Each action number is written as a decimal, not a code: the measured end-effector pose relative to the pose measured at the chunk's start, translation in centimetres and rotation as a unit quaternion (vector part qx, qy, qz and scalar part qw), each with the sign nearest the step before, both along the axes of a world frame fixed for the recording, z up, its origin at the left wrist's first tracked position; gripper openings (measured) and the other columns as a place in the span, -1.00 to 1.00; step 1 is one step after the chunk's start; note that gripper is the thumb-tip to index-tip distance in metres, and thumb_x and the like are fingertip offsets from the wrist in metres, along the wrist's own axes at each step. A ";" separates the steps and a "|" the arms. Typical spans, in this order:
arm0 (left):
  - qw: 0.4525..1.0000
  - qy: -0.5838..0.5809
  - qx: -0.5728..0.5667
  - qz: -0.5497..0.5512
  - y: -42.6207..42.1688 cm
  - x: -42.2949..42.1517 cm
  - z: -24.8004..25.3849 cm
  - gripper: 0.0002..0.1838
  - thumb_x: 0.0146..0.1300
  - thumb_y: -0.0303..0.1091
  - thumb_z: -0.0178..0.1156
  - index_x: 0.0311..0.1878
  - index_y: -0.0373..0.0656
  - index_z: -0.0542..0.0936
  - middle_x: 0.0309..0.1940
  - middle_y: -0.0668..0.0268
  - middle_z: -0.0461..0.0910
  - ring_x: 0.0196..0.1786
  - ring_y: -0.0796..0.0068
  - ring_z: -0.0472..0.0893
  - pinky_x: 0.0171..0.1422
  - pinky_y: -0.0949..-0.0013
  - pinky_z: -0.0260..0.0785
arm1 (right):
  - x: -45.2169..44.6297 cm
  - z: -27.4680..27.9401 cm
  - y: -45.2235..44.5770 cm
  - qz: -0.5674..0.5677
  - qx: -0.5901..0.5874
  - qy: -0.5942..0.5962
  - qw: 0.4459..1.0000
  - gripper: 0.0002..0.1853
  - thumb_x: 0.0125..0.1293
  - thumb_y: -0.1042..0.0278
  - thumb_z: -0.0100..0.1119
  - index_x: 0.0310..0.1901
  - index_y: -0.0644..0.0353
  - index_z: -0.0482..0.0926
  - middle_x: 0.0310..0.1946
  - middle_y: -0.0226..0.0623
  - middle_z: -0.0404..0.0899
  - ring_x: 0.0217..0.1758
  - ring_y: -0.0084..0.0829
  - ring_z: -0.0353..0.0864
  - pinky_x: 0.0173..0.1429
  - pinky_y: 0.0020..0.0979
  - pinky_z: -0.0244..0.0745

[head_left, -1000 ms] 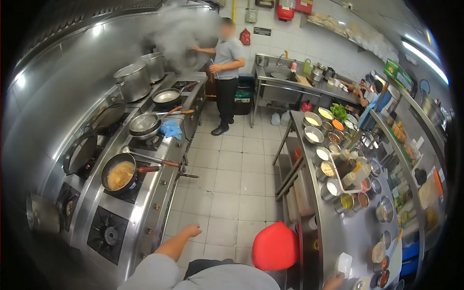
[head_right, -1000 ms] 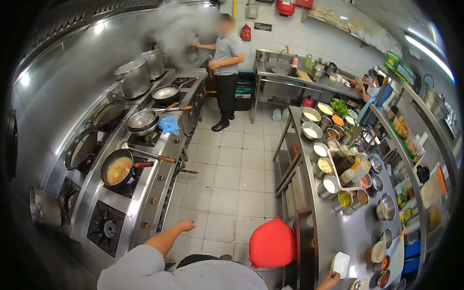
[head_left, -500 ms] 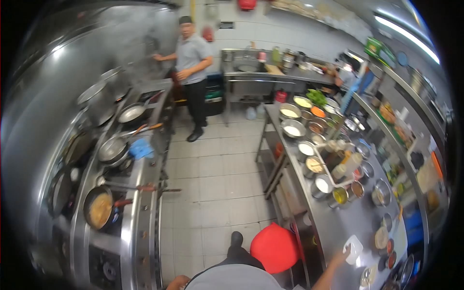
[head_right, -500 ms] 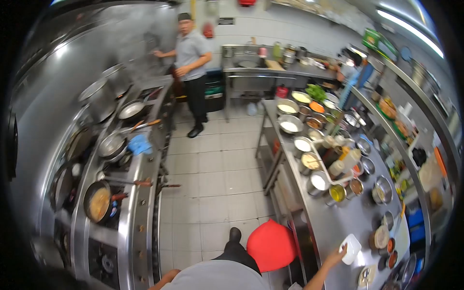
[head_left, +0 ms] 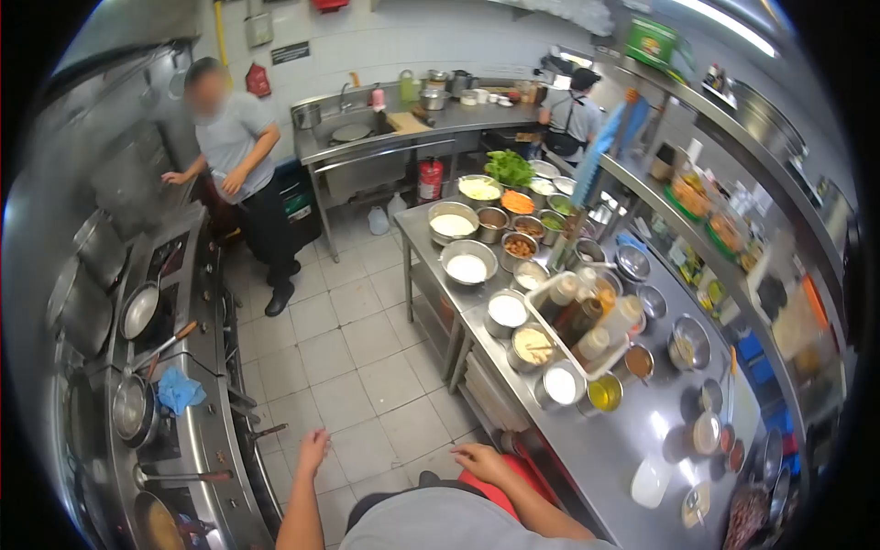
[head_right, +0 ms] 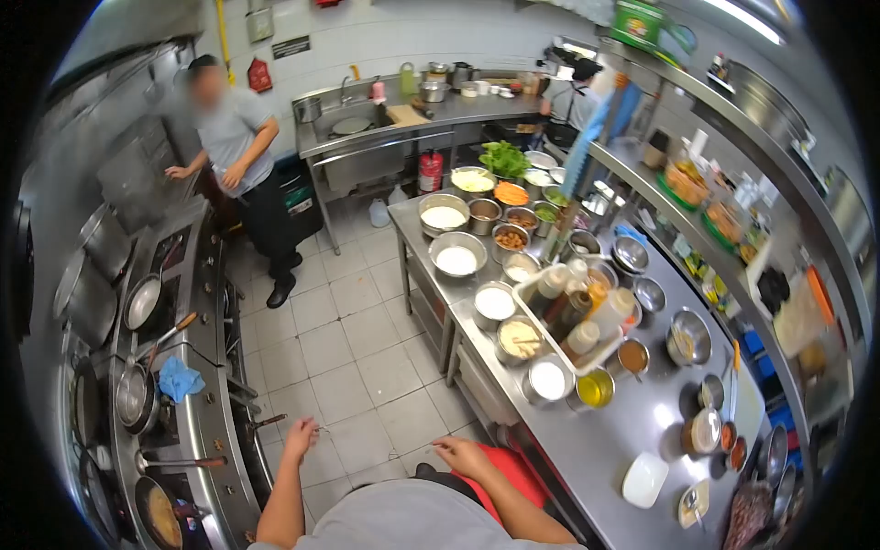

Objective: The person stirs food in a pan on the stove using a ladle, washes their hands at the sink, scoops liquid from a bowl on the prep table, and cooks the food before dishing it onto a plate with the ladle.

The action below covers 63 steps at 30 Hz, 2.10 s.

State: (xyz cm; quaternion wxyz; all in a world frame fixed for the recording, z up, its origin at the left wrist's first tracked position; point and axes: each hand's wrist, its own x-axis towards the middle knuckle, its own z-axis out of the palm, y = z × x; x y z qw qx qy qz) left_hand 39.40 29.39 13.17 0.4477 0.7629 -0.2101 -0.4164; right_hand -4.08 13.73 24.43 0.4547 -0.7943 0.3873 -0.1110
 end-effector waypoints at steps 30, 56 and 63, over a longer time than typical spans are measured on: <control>0.998 -0.027 -0.048 0.014 -51.8 45.3 -0.7 -0.69 0.43 -0.12 0.21 -0.05 -0.20 0.67 -0.25 0.23 0.70 -0.24 0.47 0.62 -0.16 0.38 0.47 | 54.1 1.2 -45.8 0.042 0.239 -0.085 0.966 -0.70 0.52 0.29 0.20 0.18 0.18 0.62 -0.19 -0.43 0.67 -0.25 -0.63 0.60 -0.05 -0.51 0.56; 0.913 -0.221 -0.330 -0.087 -119.8 66.6 9.7 -0.50 0.27 -0.69 0.05 0.29 -0.20 0.49 0.40 0.11 0.45 0.46 0.21 0.43 0.43 0.24 0.38 | 81.2 1.3 -98.4 -0.020 0.296 -0.158 0.942 -0.64 0.52 0.43 0.16 0.29 0.21 0.52 -0.24 -0.45 0.59 -0.25 -0.68 0.54 -0.08 -0.57 0.56; 0.908 -0.281 -0.312 -0.015 -148.6 79.4 15.2 -0.41 0.30 -0.50 0.17 0.42 -0.22 0.38 0.43 0.00 0.39 0.50 0.08 0.36 0.60 0.21 0.13 | 79.6 -3.0 -112.3 -0.231 0.284 -0.191 0.911 -0.68 0.51 0.45 0.17 0.24 0.20 0.55 -0.21 -0.46 0.62 -0.22 -0.66 0.56 -0.11 -0.53 0.57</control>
